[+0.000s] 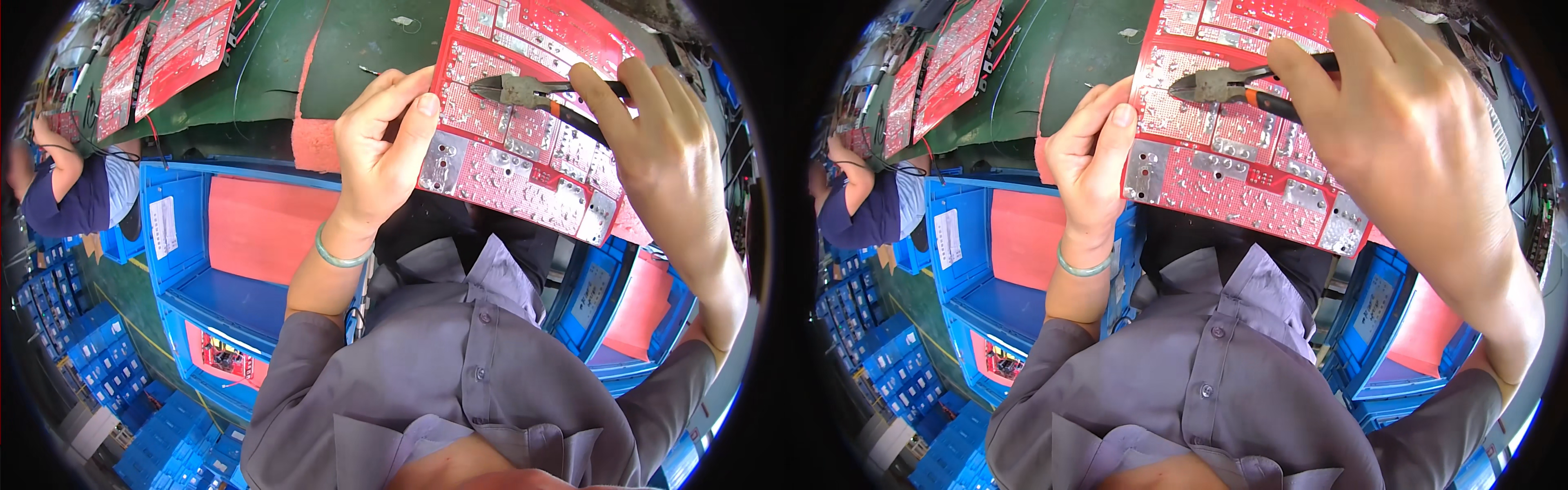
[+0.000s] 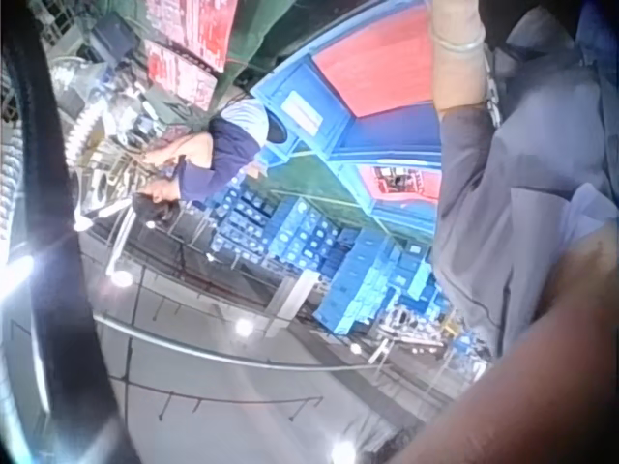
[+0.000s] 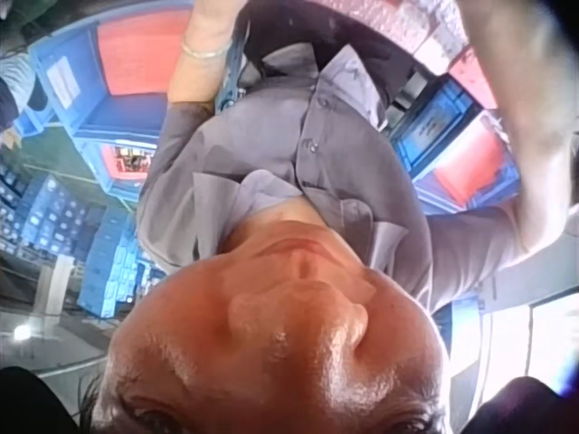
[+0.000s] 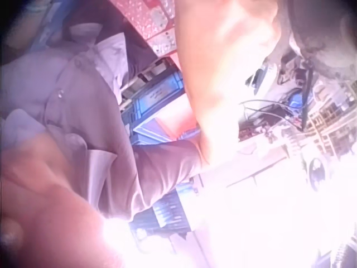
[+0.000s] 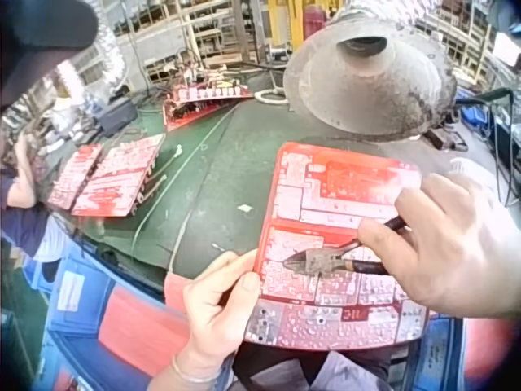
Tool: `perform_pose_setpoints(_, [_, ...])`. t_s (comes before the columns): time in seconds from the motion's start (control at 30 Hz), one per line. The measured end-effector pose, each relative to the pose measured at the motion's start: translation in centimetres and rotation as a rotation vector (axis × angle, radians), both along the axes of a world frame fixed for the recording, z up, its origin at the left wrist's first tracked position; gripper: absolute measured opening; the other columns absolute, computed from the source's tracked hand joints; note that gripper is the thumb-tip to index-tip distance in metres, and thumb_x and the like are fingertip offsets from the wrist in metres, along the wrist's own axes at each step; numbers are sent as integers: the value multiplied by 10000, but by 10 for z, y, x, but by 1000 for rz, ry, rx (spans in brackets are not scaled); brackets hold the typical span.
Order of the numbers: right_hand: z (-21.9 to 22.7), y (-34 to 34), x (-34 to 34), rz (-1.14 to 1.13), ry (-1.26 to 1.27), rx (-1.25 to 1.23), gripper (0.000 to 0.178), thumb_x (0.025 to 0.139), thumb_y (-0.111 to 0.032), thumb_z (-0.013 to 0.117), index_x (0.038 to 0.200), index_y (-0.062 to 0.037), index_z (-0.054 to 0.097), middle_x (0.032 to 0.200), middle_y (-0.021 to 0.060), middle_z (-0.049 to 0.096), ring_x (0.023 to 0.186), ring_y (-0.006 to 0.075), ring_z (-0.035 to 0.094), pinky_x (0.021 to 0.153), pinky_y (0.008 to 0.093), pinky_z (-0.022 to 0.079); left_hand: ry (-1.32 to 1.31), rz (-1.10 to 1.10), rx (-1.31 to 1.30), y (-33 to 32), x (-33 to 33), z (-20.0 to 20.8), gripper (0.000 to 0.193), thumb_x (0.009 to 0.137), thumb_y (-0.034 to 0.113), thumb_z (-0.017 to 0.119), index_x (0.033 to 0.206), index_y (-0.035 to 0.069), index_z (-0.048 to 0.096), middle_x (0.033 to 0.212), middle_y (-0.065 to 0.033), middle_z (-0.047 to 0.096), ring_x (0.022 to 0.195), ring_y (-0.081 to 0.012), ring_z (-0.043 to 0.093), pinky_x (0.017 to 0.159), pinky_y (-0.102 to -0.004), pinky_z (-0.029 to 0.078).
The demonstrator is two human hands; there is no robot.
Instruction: Cleaning and trimming electronic components on printed circuit boards at an assembly station.
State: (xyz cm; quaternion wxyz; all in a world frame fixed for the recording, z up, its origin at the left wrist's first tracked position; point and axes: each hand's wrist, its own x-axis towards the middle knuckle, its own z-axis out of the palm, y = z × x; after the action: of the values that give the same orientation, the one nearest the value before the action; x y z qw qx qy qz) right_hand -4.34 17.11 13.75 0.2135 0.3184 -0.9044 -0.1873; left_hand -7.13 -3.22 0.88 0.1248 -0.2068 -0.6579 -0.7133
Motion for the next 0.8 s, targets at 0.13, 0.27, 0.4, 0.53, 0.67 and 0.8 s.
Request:
perform_pose_setpoints(0.13, [-9, 19, -10, -36, -157, -22, 411, 633, 72, 594, 1017, -72, 589, 825, 110, 517, 669, 236, 548, 606, 361, 461, -29, 2, -5, 0, 2, 3, 221, 850, 53, 575, 1030, -70, 610, 729, -32, 535, 650, -66, 473, 562, -195, 372])
perform_pose_setpoints(0.27, [-15, 34, -22, -67, -356, -284, 429, 668, 80, 598, 1062, -89, 586, 828, 123, 540, 704, 260, 570, 634, 371, 458, -2, 2, 12, 1, 1, 1, 218, 850, 52, 573, 1025, -72, 611, 724, -30, 531, 648, -65, 470, 554, -196, 368])
perform_pose_setpoints(0.4, [-12, 34, -20, -78, -240, -319, 501, 655, 90, 617, 1114, -110, 581, 923, 107, 544, 823, 273, 559, 710, 380, 448, -1, 11, 9, 0, 4, 1, 218, 848, 48, 574, 1026, -74, 609, 720, -29, 528, 640, -67, 465, 550, -198, 363])
perform_pose_setpoints(0.53, [-14, 12, -10, -39, -164, -273, 534, 644, 87, 637, 1132, -123, 577, 955, 101, 519, 890, 277, 538, 757, 393, 436, 25, 21, 3, 0, 1, -2, 221, 841, 39, 581, 1030, -71, 608, 719, -32, 529, 632, -73, 463, 547, -201, 361])
perform_pose_setpoints(0.67, [-10, 4, -15, -96, -215, -208, 523, 652, 70, 646, 1134, -119, 575, 952, 105, 518, 874, 282, 545, 743, 399, 443, 56, 2, -1, -1, 2, -2, 223, 837, 31, 584, 1034, -71, 608, 726, -38, 543, 625, -78, 462, 541, -202, 354])
perform_pose_setpoints(0.8, [-10, 13, -25, 81, -158, -311, 464, 689, 21, 657, 1134, -72, 563, 916, 103, 538, 785, 259, 545, 684, 363, 446, 101, 13, -25, -1, 0, -3, 225, 844, 27, 569, 1037, -86, 598, 715, -41, 537, 621, -85, 456, 537, -209, 355])
